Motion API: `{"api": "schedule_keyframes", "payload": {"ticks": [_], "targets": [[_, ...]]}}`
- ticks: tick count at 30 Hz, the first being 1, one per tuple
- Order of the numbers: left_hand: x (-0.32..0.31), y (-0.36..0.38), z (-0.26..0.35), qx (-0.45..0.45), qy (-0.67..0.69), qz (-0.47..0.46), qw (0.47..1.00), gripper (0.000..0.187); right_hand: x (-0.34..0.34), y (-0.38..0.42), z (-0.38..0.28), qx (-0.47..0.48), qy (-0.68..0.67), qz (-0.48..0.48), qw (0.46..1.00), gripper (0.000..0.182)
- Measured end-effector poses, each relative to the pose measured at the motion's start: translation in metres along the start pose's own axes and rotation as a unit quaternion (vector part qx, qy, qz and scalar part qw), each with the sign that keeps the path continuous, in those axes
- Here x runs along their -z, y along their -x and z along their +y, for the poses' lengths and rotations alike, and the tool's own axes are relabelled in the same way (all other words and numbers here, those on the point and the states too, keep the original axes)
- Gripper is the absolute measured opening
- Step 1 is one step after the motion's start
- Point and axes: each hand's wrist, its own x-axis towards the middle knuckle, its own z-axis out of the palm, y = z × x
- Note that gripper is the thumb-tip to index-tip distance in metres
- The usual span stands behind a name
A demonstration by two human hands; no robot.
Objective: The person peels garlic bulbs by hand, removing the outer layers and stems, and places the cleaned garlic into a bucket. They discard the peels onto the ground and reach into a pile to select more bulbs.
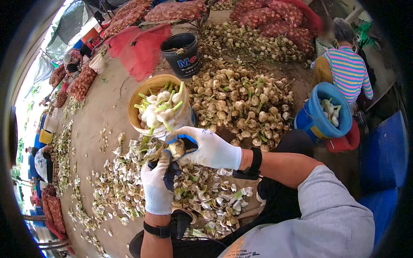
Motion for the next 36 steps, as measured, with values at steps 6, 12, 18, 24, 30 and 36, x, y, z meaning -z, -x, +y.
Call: {"api": "schedule_keyframes", "payload": {"ticks": [6,12,18,24,30,36], "targets": [[-0.003,0.003,0.002,-0.039,-0.041,-0.005,0.998,0.024,0.009,-0.003,-0.001,-0.054,-0.079,-0.007,0.995,0.062],[-0.005,0.012,0.006,-0.126,-0.187,-0.003,0.974,0.024,0.008,0.001,-0.004,-0.146,-0.296,-0.017,0.944,0.061],[0.005,0.006,0.003,-0.173,-0.280,-0.017,0.944,0.028,0.006,0.003,0.006,-0.173,-0.339,-0.023,0.924,0.060],[0.006,0.000,-0.006,-0.081,-0.074,-0.003,0.994,0.023,-0.007,0.004,-0.005,-0.028,-0.010,0.014,0.999,0.072],[0.009,0.001,0.005,-0.033,-0.068,-0.059,0.995,0.028,0.013,0.000,0.009,-0.152,-0.207,-0.024,0.966,0.056],[0.011,0.005,-0.004,-0.053,-0.105,-0.076,0.990,0.025,0.018,-0.002,0.016,-0.257,-0.315,-0.064,0.911,0.053]]}}
